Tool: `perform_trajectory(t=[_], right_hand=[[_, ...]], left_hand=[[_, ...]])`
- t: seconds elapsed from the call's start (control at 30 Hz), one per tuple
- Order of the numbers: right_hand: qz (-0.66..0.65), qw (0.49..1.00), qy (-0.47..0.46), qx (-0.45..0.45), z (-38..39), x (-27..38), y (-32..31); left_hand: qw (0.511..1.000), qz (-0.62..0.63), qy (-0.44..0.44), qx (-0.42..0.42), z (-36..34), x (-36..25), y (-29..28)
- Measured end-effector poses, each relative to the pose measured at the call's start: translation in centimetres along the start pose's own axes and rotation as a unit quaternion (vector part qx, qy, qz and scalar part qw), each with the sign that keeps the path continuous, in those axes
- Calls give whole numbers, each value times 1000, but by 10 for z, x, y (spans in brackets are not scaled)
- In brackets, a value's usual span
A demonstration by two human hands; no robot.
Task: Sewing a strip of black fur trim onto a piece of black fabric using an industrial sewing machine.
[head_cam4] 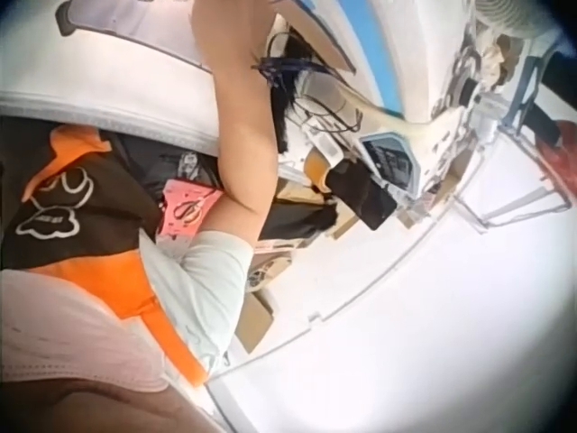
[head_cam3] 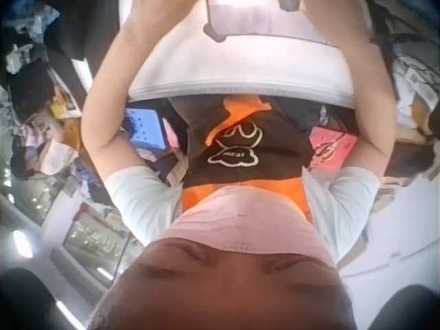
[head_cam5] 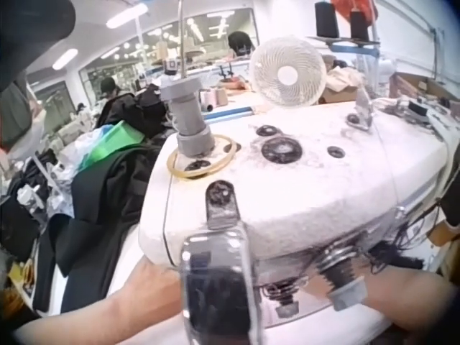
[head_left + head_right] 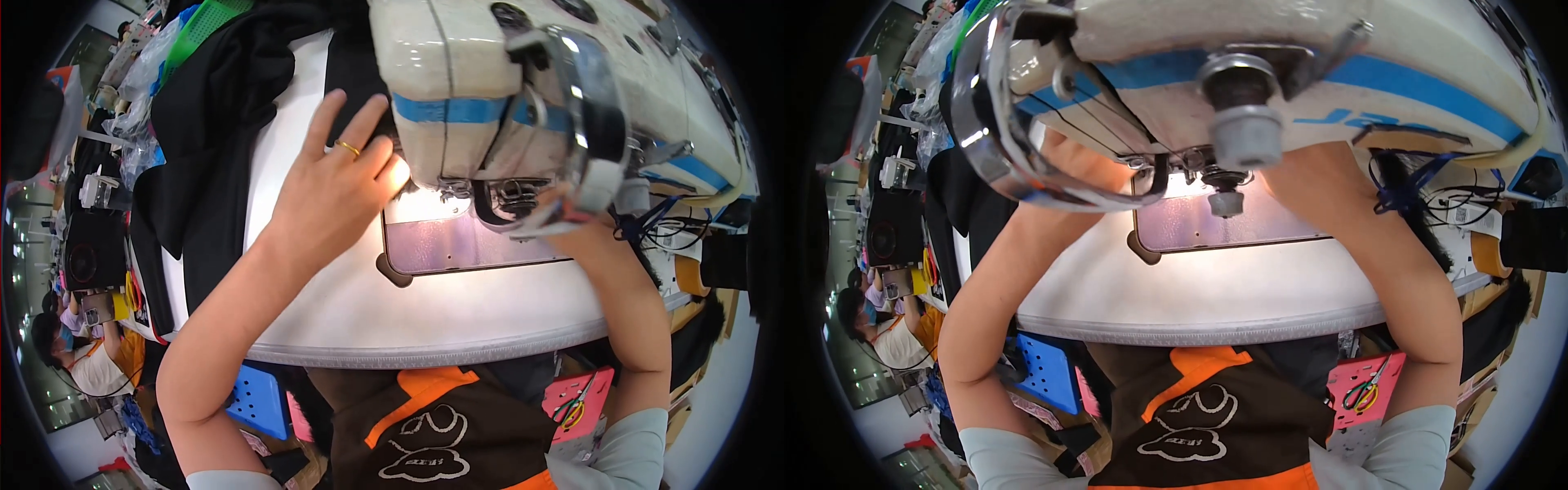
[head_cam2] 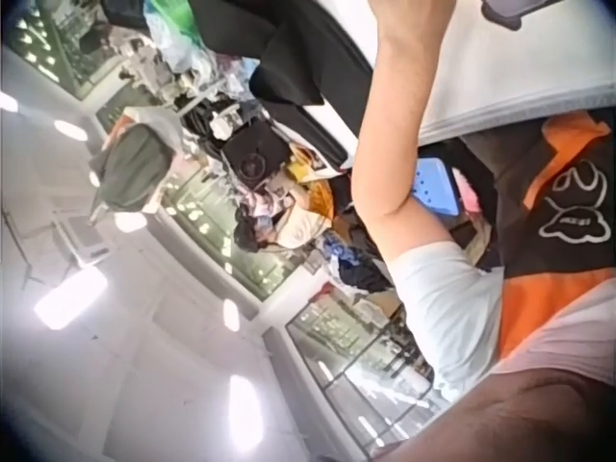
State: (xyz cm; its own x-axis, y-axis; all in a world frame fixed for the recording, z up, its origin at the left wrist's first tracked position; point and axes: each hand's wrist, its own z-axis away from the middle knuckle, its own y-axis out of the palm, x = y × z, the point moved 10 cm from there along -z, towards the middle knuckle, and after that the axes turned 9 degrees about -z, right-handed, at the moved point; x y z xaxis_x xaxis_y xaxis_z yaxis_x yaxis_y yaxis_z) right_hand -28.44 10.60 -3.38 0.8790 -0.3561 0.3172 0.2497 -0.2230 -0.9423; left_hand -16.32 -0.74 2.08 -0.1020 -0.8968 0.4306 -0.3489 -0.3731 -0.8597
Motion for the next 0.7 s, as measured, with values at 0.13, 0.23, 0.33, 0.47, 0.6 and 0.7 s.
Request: perform_trajectory(t=[0.13, 0.23, 0.33, 0.47, 0.6, 0.7], right_hand=[[-66, 975, 122, 174, 10, -2, 6], [-87, 996, 29, -11, 19, 19, -34], [-76, 997, 1, 25, 25, 30, -33], [24, 952, -283, -112, 46, 78, -46], [33, 943, -317, -98, 47, 86, -26], [12, 973, -229, 19, 38, 82, -22]], left_hand=[[999, 1, 45, 10, 14, -42, -18], [999, 12, 49, 0, 19, -49, -20], [997, 32, 71, -10, 22, -54, -21], [997, 11, 81, -10, 21, -57, -24], [994, -6, 103, -30, 25, -58, -26], [995, 30, 88, -30, 23, -50, -29]])
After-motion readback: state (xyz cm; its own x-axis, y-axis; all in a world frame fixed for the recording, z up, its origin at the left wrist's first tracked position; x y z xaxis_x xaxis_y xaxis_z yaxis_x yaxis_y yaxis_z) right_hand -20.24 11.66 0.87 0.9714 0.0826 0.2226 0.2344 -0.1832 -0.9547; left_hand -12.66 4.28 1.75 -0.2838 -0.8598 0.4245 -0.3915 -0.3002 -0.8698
